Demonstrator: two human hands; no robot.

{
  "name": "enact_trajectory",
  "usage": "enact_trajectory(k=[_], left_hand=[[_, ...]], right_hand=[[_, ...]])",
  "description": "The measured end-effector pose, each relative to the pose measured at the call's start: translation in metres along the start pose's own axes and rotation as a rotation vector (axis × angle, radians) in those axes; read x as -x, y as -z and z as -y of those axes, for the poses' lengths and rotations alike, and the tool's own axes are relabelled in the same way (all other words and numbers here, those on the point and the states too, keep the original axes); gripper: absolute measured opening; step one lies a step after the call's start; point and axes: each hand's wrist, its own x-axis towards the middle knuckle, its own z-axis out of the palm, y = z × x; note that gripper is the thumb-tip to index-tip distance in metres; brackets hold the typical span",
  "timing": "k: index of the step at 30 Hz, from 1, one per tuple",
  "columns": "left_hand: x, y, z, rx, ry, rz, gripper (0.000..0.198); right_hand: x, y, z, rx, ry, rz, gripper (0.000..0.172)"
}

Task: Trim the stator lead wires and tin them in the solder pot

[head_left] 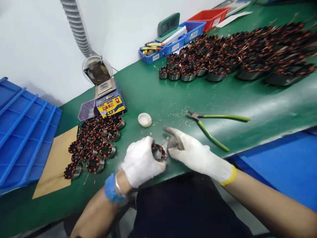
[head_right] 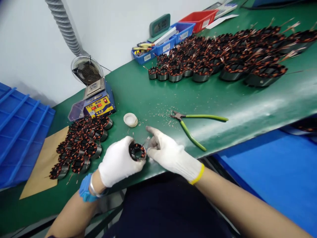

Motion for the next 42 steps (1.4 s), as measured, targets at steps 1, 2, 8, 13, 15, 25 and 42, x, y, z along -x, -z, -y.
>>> enact_trajectory(k=[1, 2, 8, 13, 15, 25, 42], left_hand=[[-0.001, 0.004, 0.004, 0.020, -0.041, 0.045, 0.031], [-0.002, 0.009, 0.008, 0.037, -0.080, 0.086, 0.039], [-0.009, 0.021, 0.006, -0.101, -0.057, -0.008, 0.037], [-0.019, -0.005, -0.004, -0.132, 0.019, -0.037, 0.014], [-0.021, -0.013, -0.003, -0.079, 0.019, -0.053, 0.014], [-0.031, -0.030, -0.007, 0.232, -0.055, -0.017, 0.018], [-0.031, -0.037, -0.004, 0.189, -0.210, -0.070, 0.021]], right_hand=[[0.005, 0.007, -0.002, -0.021, -0.025, 0.038, 0.080], [0.008, 0.015, -0.004, -0.068, -0.062, 0.061, 0.078], [-0.009, 0.039, 0.000, -0.167, -0.109, -0.030, 0.054], [-0.033, 0.018, 0.011, -0.077, -0.031, 0.084, 0.038], [-0.032, 0.013, 0.010, -0.060, -0.011, 0.067, 0.033], [-0.016, 0.017, 0.007, -0.086, -0.084, -0.033, 0.017], [-0.021, 0.048, -0.001, 0.722, 0.648, 0.117, 0.024]])
